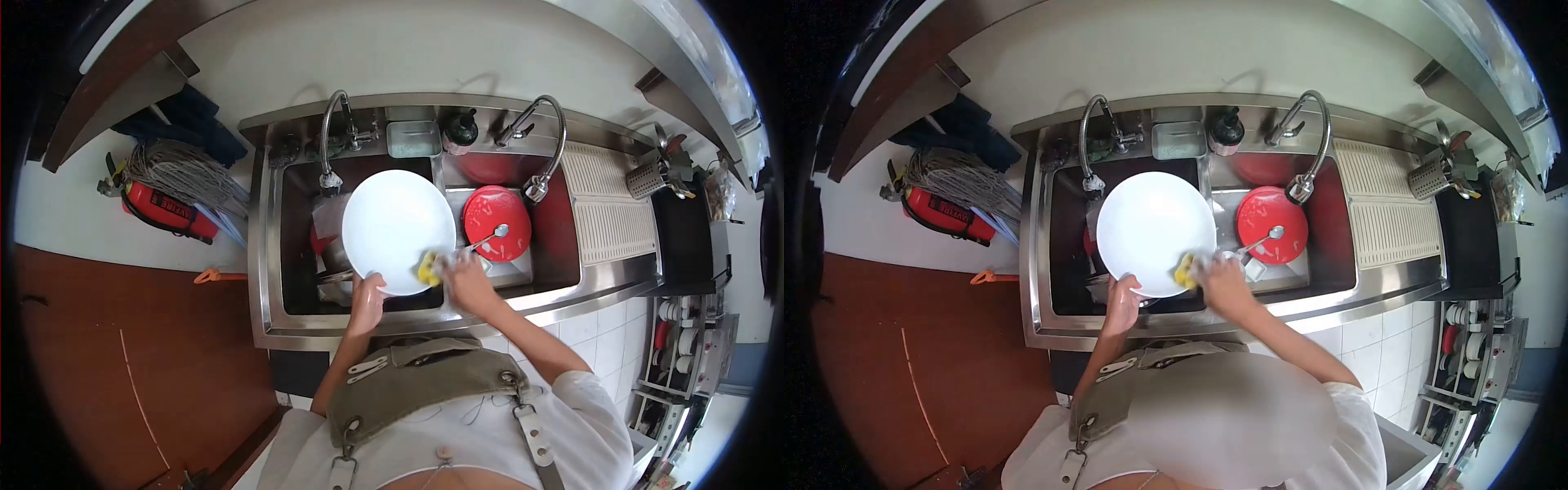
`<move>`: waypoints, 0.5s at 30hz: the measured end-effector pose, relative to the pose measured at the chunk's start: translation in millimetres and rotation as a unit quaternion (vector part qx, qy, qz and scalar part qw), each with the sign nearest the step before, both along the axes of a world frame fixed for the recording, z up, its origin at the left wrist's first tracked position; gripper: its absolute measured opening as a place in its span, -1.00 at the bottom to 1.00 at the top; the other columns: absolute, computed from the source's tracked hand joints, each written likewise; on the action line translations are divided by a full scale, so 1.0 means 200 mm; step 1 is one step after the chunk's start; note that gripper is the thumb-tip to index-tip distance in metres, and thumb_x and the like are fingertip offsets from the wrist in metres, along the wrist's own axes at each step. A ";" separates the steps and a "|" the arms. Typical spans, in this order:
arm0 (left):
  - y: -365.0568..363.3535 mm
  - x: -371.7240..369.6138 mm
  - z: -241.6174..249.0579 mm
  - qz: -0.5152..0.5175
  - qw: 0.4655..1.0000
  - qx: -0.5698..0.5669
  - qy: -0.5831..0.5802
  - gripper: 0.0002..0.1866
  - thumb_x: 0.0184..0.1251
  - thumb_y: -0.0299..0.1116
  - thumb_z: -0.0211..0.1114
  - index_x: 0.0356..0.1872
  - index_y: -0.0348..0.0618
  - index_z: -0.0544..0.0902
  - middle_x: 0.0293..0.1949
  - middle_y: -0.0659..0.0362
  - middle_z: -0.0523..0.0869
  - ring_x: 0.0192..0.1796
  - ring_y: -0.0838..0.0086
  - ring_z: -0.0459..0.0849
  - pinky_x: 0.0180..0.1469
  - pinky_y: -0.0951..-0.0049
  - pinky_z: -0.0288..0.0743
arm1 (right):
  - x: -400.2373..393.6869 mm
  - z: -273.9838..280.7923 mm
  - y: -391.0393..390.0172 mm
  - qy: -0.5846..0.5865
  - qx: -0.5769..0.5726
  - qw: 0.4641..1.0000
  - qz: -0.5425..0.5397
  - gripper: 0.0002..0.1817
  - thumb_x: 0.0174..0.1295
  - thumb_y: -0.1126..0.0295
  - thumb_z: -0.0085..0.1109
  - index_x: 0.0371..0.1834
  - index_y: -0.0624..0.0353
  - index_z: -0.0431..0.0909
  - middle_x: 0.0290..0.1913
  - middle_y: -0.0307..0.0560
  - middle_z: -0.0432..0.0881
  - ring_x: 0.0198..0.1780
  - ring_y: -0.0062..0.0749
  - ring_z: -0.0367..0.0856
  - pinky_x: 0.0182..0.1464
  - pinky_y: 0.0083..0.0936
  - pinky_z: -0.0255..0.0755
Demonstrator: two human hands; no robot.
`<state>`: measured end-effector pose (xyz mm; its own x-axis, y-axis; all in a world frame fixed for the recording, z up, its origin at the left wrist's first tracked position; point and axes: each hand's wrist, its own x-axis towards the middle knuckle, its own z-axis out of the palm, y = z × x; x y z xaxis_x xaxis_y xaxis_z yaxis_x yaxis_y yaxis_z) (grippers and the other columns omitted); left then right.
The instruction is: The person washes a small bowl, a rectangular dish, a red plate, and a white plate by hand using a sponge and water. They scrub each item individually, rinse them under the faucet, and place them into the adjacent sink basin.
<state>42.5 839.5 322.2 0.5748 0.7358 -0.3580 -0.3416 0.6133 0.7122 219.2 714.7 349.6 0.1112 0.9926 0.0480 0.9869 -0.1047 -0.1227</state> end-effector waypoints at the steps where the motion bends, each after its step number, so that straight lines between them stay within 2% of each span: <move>1: 0.00 -0.01 0.01 0.004 1.000 -0.020 0.020 -0.46 -0.13 -0.59 0.00 0.05 -0.30 0.32 -0.09 0.04 0.48 -0.02 0.21 0.51 -0.03 0.08 0.49 | -0.02 0.05 -0.02 0.033 0.017 0.999 0.009 -0.64 -0.05 0.42 0.05 -0.11 0.00 0.57 0.02 -0.11 0.47 0.00 -0.16 0.38 -0.04 -0.21 0.25; 2: -0.01 -0.02 0.00 0.004 1.000 -0.022 0.020 -0.46 -0.13 -0.59 0.00 0.05 -0.30 0.32 -0.09 0.04 0.48 -0.02 0.21 0.51 -0.03 0.08 0.49 | 0.01 0.04 -0.02 0.033 0.016 0.999 0.008 -0.64 -0.05 0.42 0.05 -0.11 0.00 0.57 0.02 -0.11 0.47 0.00 -0.16 0.38 -0.04 -0.21 0.25; 5: -0.01 -0.04 -0.01 -0.025 0.998 -0.020 0.058 -0.51 -0.15 -0.60 0.00 -0.03 -0.35 0.38 -0.16 0.06 0.51 -0.05 0.23 0.52 -0.04 0.18 0.48 | 0.22 -0.01 0.06 -0.071 0.030 0.997 -0.023 -0.64 0.04 0.39 0.01 -0.04 0.03 0.54 0.07 -0.11 0.44 0.07 -0.20 0.35 0.04 -0.23 0.22; 7: -0.01 -0.06 -0.02 -0.126 0.989 -0.062 0.047 -0.49 -0.11 -0.61 0.00 0.03 -0.32 0.29 -0.18 0.07 0.46 -0.11 0.30 0.53 -0.15 0.24 0.55 | 0.29 -0.01 0.15 -0.096 0.052 0.994 -0.003 -0.66 0.06 0.39 -0.02 -0.05 0.06 0.53 0.05 -0.09 0.45 0.06 -0.20 0.35 0.05 -0.24 0.22; 8: -0.01 -0.07 -0.05 -0.126 0.989 -0.062 0.048 -0.49 -0.11 -0.61 0.00 0.03 -0.32 0.29 -0.18 0.07 0.46 -0.11 0.30 0.53 -0.15 0.24 0.55 | 0.29 0.02 0.20 -0.121 0.075 0.990 0.018 -0.68 0.09 0.39 -0.04 -0.07 0.09 0.53 0.03 -0.08 0.46 0.05 -0.20 0.36 0.05 -0.24 0.22; 9: -0.02 -0.08 -0.11 -0.170 0.982 -0.055 0.053 -0.52 -0.12 -0.61 0.00 -0.01 -0.35 0.33 -0.21 0.08 0.47 -0.13 0.31 0.53 -0.17 0.24 0.55 | 0.27 0.05 0.26 -0.120 0.075 0.990 0.018 -0.68 0.09 0.39 -0.04 -0.07 0.09 0.53 0.03 -0.08 0.46 0.05 -0.20 0.36 0.05 -0.24 0.22; 10: -0.03 -0.09 -0.14 -0.212 0.974 -0.049 0.059 -0.55 -0.13 -0.62 0.00 -0.06 -0.37 0.36 -0.24 0.09 0.48 -0.15 0.32 0.53 -0.19 0.25 0.54 | 0.22 0.09 0.33 -0.080 0.091 0.991 0.062 -0.70 0.12 0.38 -0.06 -0.10 0.12 0.53 -0.01 -0.06 0.47 0.01 -0.20 0.38 0.03 -0.26 0.24; 12: -0.05 -0.05 0.01 -0.201 0.975 -0.066 0.066 -0.61 -0.13 -0.62 0.00 -0.13 -0.38 0.41 -0.28 0.11 0.49 -0.21 0.36 0.52 -0.21 0.26 0.53 | 0.19 0.10 0.37 -0.039 0.106 0.987 0.111 -0.72 0.14 0.37 -0.08 -0.12 0.15 0.53 -0.04 -0.04 0.48 -0.02 -0.19 0.40 0.02 -0.27 0.26; 14: -0.04 -0.04 0.06 -0.158 0.981 -0.105 0.034 -0.57 -0.13 -0.62 0.00 -0.08 -0.39 0.40 -0.25 0.10 0.49 -0.22 0.35 0.53 -0.22 0.27 0.53 | 0.22 0.06 0.37 -0.084 0.046 0.994 0.051 -0.76 0.19 0.35 -0.08 -0.17 0.17 0.53 -0.08 -0.01 0.49 -0.10 -0.18 0.46 -0.03 -0.27 0.31; 15: -0.03 -0.05 0.00 -0.152 0.982 -0.105 0.031 -0.57 -0.13 -0.62 0.00 -0.08 -0.39 0.40 -0.25 0.10 0.49 -0.22 0.35 0.53 -0.22 0.27 0.53 | 0.26 -0.02 0.36 -0.033 0.055 0.998 -0.002 -0.72 0.17 0.27 -0.01 -0.17 0.22 0.51 -0.10 0.08 0.48 -0.17 -0.13 0.50 -0.12 -0.29 0.38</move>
<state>32.7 834.3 322.0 0.7280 0.4401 -0.5257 -0.0801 0.8161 0.5723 271.8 786.9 344.7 0.1077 0.9805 0.1642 0.9929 -0.0978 -0.0675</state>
